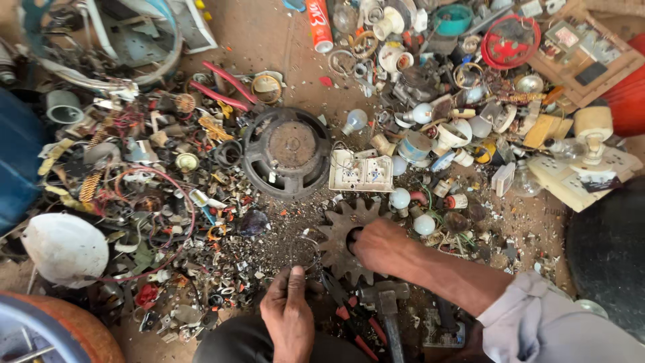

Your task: The person sits on the floor and uses a hammer to repeatedly strike a metal gear-like object, attempting to break it apart or remove a central component. The person holds the object with one hand and strikes it with the other, occasionally adjusting its position.

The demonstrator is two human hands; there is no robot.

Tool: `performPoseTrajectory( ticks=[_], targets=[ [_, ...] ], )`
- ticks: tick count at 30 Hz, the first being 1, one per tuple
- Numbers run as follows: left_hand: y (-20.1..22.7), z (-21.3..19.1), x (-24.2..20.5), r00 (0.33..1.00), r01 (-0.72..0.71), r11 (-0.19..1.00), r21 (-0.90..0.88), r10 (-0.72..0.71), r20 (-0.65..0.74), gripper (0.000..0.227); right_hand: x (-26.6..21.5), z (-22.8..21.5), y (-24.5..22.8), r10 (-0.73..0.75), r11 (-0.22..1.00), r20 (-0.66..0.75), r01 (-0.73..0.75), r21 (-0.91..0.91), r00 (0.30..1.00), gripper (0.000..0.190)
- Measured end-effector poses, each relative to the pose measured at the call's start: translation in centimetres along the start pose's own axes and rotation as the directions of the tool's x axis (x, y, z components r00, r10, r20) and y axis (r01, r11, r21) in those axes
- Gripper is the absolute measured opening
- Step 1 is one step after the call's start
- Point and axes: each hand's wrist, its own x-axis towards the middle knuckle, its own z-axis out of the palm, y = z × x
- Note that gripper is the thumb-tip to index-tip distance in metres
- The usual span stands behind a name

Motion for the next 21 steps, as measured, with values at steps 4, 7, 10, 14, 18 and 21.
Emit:
performPoseTrajectory(
  ticks=[4,7,10,14,18,21],
  targets=[
    [0.0,-0.2,-0.1,0.999,-0.037,0.999,0.040,0.035,0.038,0.031,1.6,-0.4,-1.3,0.050,0.986,0.159,-0.023,-0.168,0.986,0.016],
    [0.1,-0.5,-0.3,0.998,-0.048,0.996,0.074,0.044,0.049,0.033,1.6,-0.7,-1.5,0.073,0.973,0.183,-0.030,-0.230,0.980,0.016],
    [0.3,-0.7,-0.2,0.996,-0.053,0.998,0.030,0.050,0.069,0.031,1.2,-1.5,-1.2,0.100,0.971,0.149,-0.063,-0.230,0.984,0.017],
    [-0.1,-1.0,-0.1,0.991,-0.094,0.995,0.033,0.090,0.104,0.035,0.9,-2.4,-1.1,0.116,0.982,0.207,-0.081,-0.171,0.972,0.015],
    [0.0,-1.0,-0.1,0.991,-0.063,0.997,0.046,0.057,0.121,0.032,0.6,-3.0,-1.6,0.073,0.934,0.256,0.025,-0.357,0.964,0.013],
    [0.2,-1.0,-0.2,0.988,-0.078,0.997,0.013,0.076,0.137,0.033,0.6,-2.9,-1.9,0.085,0.913,0.283,0.039,-0.406,0.955,0.012]
  ],
)
